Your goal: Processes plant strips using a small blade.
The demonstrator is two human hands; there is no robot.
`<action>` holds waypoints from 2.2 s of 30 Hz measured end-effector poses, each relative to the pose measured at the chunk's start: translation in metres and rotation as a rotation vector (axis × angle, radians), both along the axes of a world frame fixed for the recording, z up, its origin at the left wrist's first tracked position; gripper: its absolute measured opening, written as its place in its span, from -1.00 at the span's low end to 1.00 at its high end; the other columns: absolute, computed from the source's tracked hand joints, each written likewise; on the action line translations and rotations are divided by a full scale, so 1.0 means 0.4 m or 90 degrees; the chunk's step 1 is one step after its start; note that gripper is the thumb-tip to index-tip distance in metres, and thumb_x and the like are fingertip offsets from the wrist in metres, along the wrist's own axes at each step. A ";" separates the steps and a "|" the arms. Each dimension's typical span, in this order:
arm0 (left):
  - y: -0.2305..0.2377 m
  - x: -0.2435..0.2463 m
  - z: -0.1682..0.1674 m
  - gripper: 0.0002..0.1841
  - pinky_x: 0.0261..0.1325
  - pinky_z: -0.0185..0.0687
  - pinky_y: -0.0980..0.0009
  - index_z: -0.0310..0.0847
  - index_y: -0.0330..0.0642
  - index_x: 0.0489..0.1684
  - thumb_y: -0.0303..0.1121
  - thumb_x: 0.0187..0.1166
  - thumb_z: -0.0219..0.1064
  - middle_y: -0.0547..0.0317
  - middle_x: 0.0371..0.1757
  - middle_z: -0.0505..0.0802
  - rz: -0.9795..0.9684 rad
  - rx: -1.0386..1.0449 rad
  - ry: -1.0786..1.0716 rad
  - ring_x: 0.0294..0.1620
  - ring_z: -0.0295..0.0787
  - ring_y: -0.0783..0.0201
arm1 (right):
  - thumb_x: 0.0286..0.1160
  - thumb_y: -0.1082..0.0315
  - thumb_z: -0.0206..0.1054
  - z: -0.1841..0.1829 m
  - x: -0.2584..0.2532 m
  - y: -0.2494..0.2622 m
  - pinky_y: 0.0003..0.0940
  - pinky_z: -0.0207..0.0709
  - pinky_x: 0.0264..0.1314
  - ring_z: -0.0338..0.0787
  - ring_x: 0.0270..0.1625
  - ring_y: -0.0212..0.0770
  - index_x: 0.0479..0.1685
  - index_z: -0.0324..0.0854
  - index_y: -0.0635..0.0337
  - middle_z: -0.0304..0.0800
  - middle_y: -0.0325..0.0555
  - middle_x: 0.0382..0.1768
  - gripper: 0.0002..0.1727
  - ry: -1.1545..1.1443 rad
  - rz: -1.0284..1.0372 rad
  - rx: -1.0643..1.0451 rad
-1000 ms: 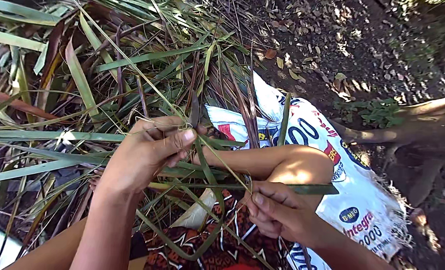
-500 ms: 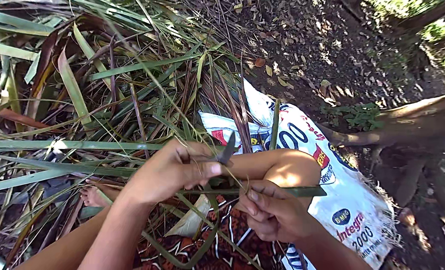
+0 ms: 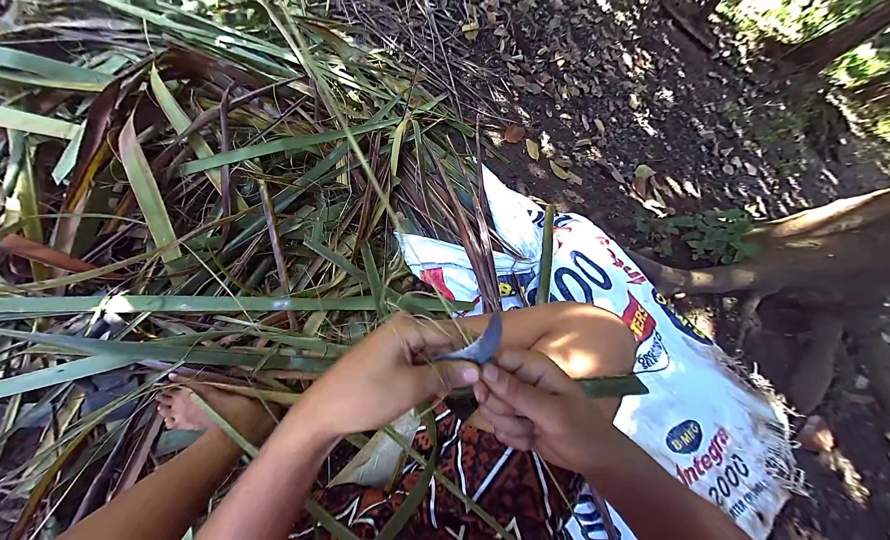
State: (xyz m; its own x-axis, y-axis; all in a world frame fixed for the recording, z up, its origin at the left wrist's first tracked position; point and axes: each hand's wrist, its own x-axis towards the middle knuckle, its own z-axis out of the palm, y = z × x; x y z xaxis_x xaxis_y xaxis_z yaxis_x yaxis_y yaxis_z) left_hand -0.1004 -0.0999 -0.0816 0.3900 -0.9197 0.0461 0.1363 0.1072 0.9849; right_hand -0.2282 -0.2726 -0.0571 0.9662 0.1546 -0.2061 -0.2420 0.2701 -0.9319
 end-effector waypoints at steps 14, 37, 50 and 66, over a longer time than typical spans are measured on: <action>0.143 0.099 0.042 -0.84 -0.60 0.48 0.79 0.83 0.13 -0.34 -0.31 0.59 0.32 0.51 -0.59 0.73 0.353 -0.092 0.091 -0.68 0.52 0.70 | 0.88 0.14 -0.01 0.037 -0.101 -0.039 -0.87 0.12 -0.49 0.26 -0.55 -0.82 -0.23 0.57 0.05 0.32 -0.56 -0.59 -0.66 -0.046 0.169 -0.125; 0.086 0.013 0.061 -0.93 -0.32 0.56 0.83 0.84 0.04 -0.18 -0.29 0.53 0.45 0.64 -0.37 0.84 0.133 -0.089 -0.044 -0.40 0.66 0.79 | 0.85 0.32 -0.02 0.077 0.080 0.040 -0.91 0.11 -0.51 0.24 -0.54 -0.86 -0.16 0.57 0.01 0.30 -0.70 -0.55 -0.75 -0.155 0.079 -0.135; 0.126 0.047 0.042 -0.88 -0.51 0.53 0.80 0.87 0.16 -0.21 -0.11 0.50 0.49 0.52 -0.48 0.83 0.167 -0.115 -0.008 -0.57 0.63 0.72 | 0.86 0.25 0.00 0.057 0.045 0.033 -0.89 0.10 -0.61 0.23 -0.65 -0.84 -0.22 0.56 -0.05 0.23 -0.71 -0.68 -0.74 -0.037 0.153 0.076; 0.127 0.047 0.054 -0.86 -0.54 0.47 0.83 0.94 0.19 -0.20 -0.09 0.42 0.54 0.50 -0.55 0.80 0.173 -0.092 0.062 -0.62 0.57 0.74 | 0.78 0.24 0.12 0.021 0.068 0.038 -0.91 0.14 -0.69 0.27 -0.72 -0.85 -0.24 0.59 -0.09 0.28 -0.76 -0.71 -0.80 0.045 0.190 0.356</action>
